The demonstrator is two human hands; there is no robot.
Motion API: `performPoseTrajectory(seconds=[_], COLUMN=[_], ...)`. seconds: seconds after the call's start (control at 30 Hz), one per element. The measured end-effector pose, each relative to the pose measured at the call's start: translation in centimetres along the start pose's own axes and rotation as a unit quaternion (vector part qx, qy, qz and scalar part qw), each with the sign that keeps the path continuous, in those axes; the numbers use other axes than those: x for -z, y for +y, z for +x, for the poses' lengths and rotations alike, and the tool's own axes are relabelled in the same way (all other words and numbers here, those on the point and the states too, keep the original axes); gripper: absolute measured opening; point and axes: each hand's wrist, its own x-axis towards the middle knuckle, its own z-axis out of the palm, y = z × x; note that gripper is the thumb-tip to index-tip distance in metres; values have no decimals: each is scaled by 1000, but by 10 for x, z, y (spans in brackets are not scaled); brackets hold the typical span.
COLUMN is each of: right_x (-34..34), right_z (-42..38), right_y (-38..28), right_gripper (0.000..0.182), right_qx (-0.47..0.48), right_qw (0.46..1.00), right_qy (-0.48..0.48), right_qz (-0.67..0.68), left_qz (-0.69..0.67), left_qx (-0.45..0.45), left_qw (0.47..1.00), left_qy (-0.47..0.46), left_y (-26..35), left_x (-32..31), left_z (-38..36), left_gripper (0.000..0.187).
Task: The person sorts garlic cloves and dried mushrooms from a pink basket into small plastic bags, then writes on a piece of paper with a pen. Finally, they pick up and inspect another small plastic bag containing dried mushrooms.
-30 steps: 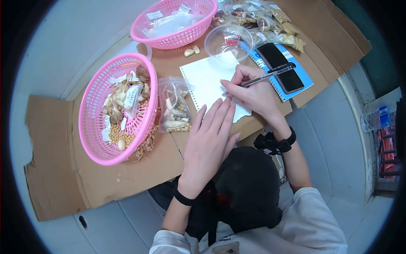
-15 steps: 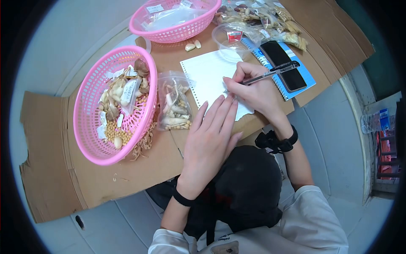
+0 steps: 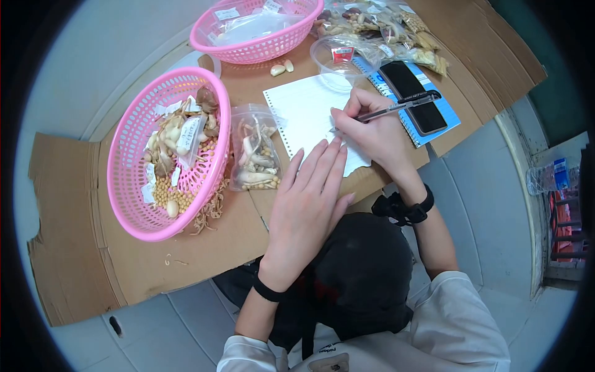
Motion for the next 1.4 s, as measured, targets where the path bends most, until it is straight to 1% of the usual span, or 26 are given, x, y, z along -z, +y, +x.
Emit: performPoseTrajectory(seconds=[0.2,0.3,0.5,0.57,0.67,0.77,0.9,0.97,1.1,1.2,1.27,1.4], right_x=[0,1,0,1,0,0,1,1,1,2,3,1], right_z=[0,0,1,2,0,0,0,0,1,1,2,1], right_y=[1,-3,0,1,1,-4,-3,-2,1,-5,-4,-3], right_gripper=[30,30,29,29,30,29,29,28,27,28,29,29], right_qx=[-4,-3,-12,0,-7,-13,-1,6,14,1,5,-2], right_qw=[1000,1000,1000,999,1000,1000,1000,1000,1000,1000,999,999], right_qy=[-8,-6,-6,-19,-1,-8,-14,11,4,-19,-27,-29], right_qz=[9,-23,12,-26,1,9,-26,-10,-4,-7,-40,-23], left_qz=[0,-3,19,-6,-5,-4,-4,-2,1,5,3,2], left_qx=[0,1,-3,5,2,1,2,1,1,-5,-5,-4], left_qw=[1000,1000,1000,1000,1000,1000,1000,1000,1000,1000,1000,1000], left_qy=[0,-2,-7,-4,-4,-4,-1,-2,1,9,8,9], left_y=[0,0,-1,1,0,0,1,1,1,1,0,1], left_x=[0,1,0,1,2,1,2,2,1,0,0,0], left_z=[0,0,0,1,0,1,1,1,0,-1,-1,-1], left_gripper=[71,71,71,71,72,72,71,70,70,69,68,68])
